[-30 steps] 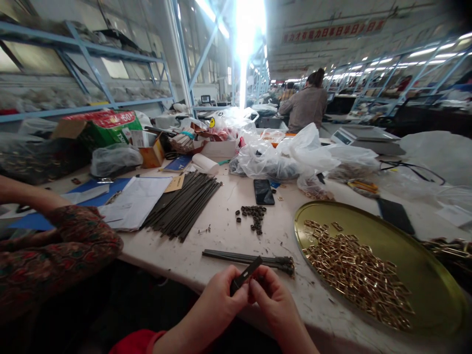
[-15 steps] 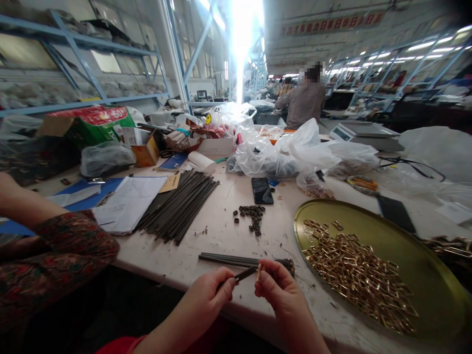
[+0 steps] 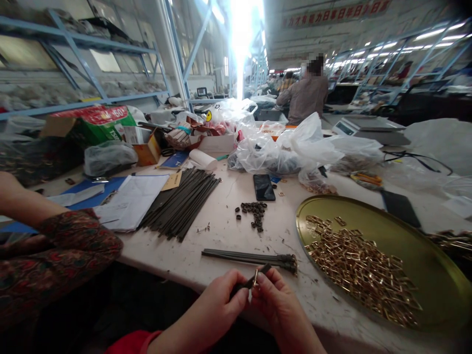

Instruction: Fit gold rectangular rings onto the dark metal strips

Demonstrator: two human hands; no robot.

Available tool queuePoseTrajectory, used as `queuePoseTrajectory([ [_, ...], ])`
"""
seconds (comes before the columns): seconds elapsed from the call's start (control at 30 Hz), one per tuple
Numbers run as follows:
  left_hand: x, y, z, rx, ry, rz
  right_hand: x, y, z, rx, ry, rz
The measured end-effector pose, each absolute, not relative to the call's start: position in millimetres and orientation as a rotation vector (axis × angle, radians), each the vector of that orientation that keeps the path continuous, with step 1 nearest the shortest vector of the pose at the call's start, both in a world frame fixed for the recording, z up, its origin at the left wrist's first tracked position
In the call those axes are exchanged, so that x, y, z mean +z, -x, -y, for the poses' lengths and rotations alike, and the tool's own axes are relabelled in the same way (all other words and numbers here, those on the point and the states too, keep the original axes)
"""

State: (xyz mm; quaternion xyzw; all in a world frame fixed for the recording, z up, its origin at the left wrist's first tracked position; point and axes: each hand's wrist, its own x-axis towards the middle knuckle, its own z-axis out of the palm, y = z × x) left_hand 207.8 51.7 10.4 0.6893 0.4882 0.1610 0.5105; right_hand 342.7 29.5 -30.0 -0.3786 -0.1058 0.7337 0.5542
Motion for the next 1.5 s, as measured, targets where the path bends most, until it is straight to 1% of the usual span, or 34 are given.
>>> queuePoseTrajectory([
  [0.2,7.8,-208.1,-47.7,0.462,-1.596,-1.126,-34.1,-337.9,-21.1,1.676,0.98,0.44],
  [0.27,7.3,-208.2,-46.6,0.463,-1.571,-1.113,-36.8,-337.2,-18.5,1.61,1.049,0.533],
  [0.5,4.1,-209.7,-42.1,0.475,-1.461,-1.138,-43.0,-342.2,-12.3,1.091,1.358,1.016],
  [0.6,-0.2,-209.0,-41.4,0.497,-1.344,-1.116,-36.0,-345.3,-5.4,0.872,1.339,1.168],
  [0.67,-2.1,-207.4,-41.2,0.497,-1.306,-1.115,-29.3,-348.4,-1.7,0.833,1.275,1.256],
  [0.73,-2.4,-205.9,-40.9,0.483,-1.303,-1.137,-24.1,-352.7,-1.9,0.913,1.215,1.354],
  [0.8,-1.8,-205.3,-40.6,0.468,-1.308,-1.168,-21.6,-357.8,-6.0,1.08,1.171,1.418],
  [0.93,-0.9,-206.6,-41.0,0.475,-1.307,-1.178,-20.8,-366.5,-16.9,1.319,1.111,1.404],
  [1.13,-0.1,-210.7,-45.3,0.427,-1.356,-1.207,-23.3,-372.3,-24.4,1.342,1.121,1.446],
  [1.2,0.7,-212.0,-46.6,0.412,-1.338,-1.215,-27.0,-374.2,-26.7,1.408,1.115,1.421],
  [1.3,0.1,-213.1,-47.6,0.407,-1.289,-1.203,-31.0,-377.2,-30.6,1.558,1.05,1.315],
  [1.5,-5.2,-213.4,-48.9,0.413,-1.31,-1.215,-30.6,-376.7,-36.8,1.693,0.965,1.065],
])
